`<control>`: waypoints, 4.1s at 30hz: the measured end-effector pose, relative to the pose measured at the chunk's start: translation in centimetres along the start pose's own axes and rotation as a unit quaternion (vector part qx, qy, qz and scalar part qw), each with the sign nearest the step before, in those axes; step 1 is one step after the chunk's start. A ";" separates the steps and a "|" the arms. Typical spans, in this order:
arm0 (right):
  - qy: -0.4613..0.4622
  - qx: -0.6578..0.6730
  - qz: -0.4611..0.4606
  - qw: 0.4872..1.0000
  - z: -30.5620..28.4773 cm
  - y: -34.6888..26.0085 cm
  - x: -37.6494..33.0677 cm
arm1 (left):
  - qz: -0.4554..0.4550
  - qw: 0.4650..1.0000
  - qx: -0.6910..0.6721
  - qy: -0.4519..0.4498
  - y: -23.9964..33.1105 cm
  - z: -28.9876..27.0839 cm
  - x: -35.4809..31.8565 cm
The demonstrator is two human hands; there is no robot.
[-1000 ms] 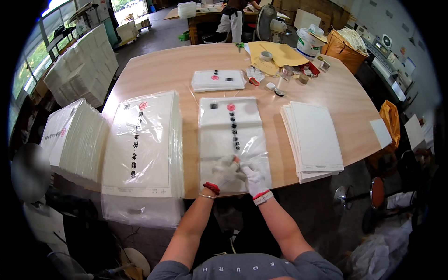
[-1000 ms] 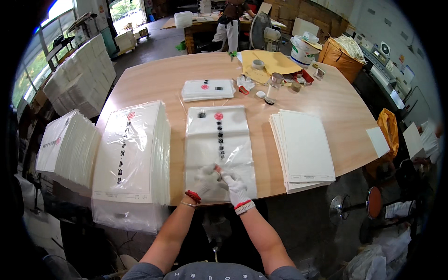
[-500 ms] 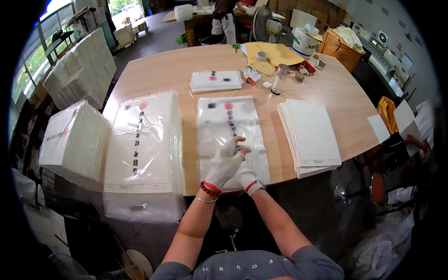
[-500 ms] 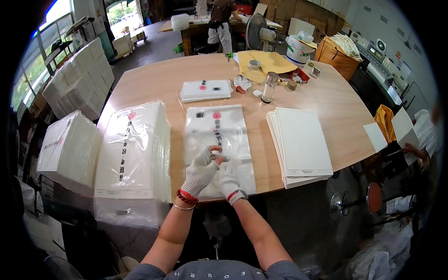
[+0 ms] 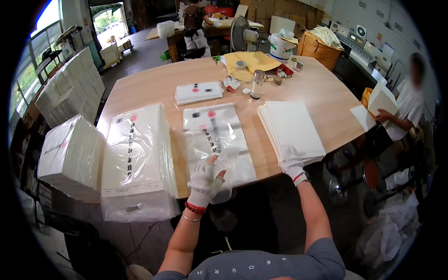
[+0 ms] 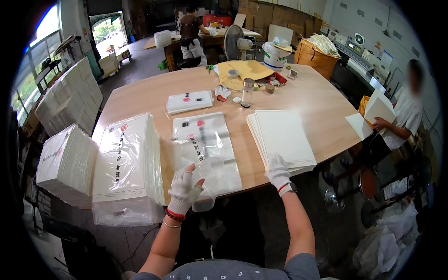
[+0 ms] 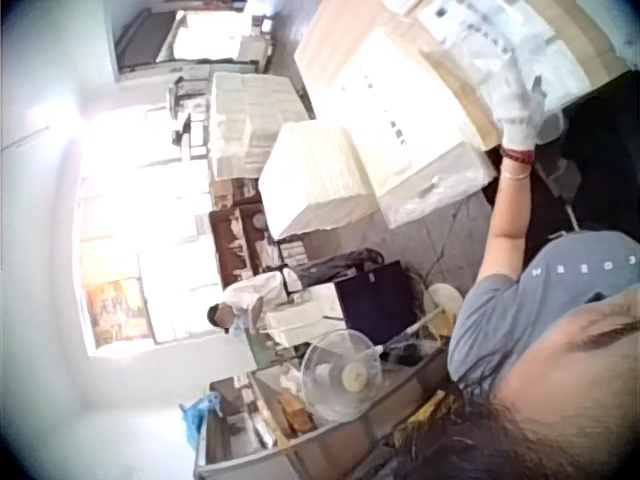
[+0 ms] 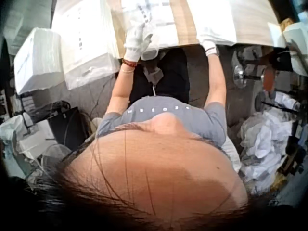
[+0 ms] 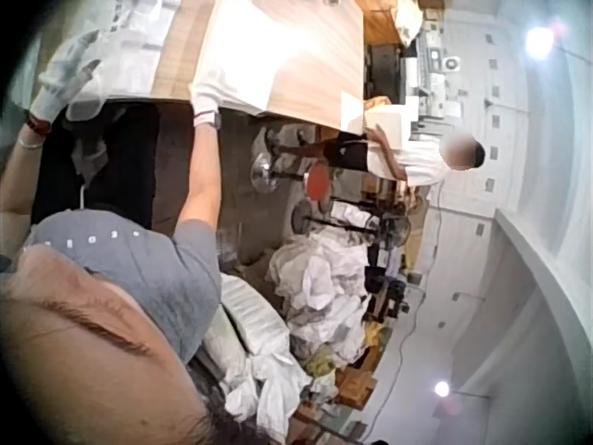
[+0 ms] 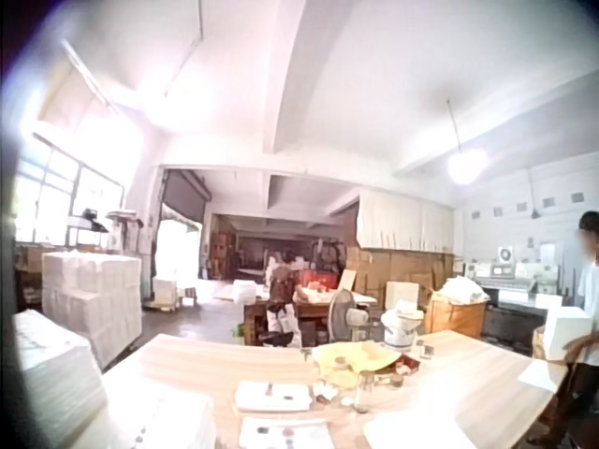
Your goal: The person repeatedly picks up stacks of white paper documents, places them into clear plastic sleeves, and sets the sealed packages on the table. The process is repeated continuously with new stacks of paper and sleeves.
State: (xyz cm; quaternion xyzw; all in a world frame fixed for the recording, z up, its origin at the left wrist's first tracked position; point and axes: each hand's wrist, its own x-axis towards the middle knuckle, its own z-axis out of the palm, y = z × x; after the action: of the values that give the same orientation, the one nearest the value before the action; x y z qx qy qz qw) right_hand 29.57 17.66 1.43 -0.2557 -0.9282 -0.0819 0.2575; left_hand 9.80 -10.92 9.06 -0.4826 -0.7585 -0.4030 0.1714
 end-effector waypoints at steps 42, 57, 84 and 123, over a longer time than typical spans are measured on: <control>0.058 0.566 0.257 0.781 -9.5 -8.4 -11.6 | -0.090 0.926 -0.010 -0.366 3.5 7.9 -5.0; -0.260 0.163 -0.074 0.949 -13.1 -6.2 -13.1 | -0.373 0.683 -0.602 -0.179 -5.3 6.3 3.7; -0.004 0.188 0.165 0.968 6.6 -12.7 -1.0 | 0.113 0.982 -0.015 -0.150 -4.9 10.6 -5.2; -0.435 0.507 0.172 0.724 -17.4 -12.0 -21.0 | -0.271 0.899 -0.320 -0.130 4.7 -11.2 -21.6</control>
State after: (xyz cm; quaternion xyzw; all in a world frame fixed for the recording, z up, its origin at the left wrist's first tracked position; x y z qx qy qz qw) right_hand 46.49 -6.63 5.15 -0.2503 -0.7815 0.5667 -0.0737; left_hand 22.73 -31.45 4.07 -0.3355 -0.7057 -0.5884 -0.2077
